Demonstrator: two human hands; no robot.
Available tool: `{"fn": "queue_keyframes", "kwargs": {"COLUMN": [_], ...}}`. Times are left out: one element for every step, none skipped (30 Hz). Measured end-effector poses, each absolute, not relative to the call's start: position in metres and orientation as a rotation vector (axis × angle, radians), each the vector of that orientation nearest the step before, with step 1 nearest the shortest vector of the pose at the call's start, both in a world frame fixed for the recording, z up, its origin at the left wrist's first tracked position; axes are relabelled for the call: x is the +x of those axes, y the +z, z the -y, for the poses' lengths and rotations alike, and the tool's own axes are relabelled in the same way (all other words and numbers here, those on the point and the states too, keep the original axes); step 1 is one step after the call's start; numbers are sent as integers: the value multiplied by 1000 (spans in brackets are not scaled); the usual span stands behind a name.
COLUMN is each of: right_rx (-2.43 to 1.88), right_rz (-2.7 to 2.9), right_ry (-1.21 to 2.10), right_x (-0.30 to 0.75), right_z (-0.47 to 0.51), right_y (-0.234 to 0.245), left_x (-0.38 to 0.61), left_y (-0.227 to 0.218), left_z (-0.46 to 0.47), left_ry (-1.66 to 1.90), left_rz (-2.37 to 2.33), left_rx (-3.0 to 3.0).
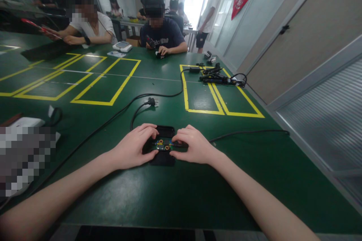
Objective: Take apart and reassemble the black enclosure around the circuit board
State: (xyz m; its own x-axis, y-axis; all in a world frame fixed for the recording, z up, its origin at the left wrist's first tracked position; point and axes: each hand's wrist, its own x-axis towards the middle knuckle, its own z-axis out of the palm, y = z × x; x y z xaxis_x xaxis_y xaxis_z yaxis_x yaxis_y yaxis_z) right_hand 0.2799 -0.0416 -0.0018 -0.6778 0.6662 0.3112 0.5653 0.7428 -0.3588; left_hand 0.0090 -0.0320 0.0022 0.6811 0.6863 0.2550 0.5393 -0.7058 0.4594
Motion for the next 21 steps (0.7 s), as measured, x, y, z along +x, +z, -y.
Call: {"fn": "queue_keyframes", "kwargs": {"right_rx": [-942,-945,-949,-960,-975,-994,-1009,-1019,-1022,-1020,-1018,-1022,-1035,-1053,-1066,-1072,-1070,-1060,-1042,-1024,-1010], "right_rz": [2518,2518,2517,2513,2506,2497,2486,2474,2464,2453,2440,2427,2416,2413,2419,2436,2460,2484,2505,2520,2526], "right_ry": [319,313,306,296,284,268,247,226,212,204,202,207,215,227,239,254,273,293,311,323,325], "right_x": [279,279,279,279,279,278,278,278,278,278,278,279,281,282,285,287,289,291,292,293,294], "right_z": [42,42,42,42,42,42,42,42,42,42,42,42,41,40,40,39,38,38,37,36,36], "right_y": [-2,-3,-3,-4,-5,-6,-6,-7,-7,-6,-6,-4,-3,-1,1,2,3,3,3,3,2], "left_x": [9,9,8,8,7,7,6,6,6,5,5,5,5,6,6,6,6,6,6,6,6], "left_y": [2,2,2,3,3,3,3,2,2,2,1,1,0,0,-1,-1,-1,-2,-2,-2,-2], "left_z": [32,32,32,31,31,30,30,29,29,28,28,28,28,28,28,28,28,28,28,28,28], "left_ry": [590,593,599,607,616,625,633,643,653,664,670,675,676,675,669,662,654,650,648,649,653], "left_rz": [-964,-962,-962,-965,-969,-973,-977,-979,-979,-976,-970,-962,-955,-950,-948,-947,-946,-945,-940,-936,-934], "left_rx": [2549,2549,2547,2546,2545,2546,2549,2553,2555,2556,2556,2557,2561,2566,2574,2583,2593,2601,2608,2613,2617]}}
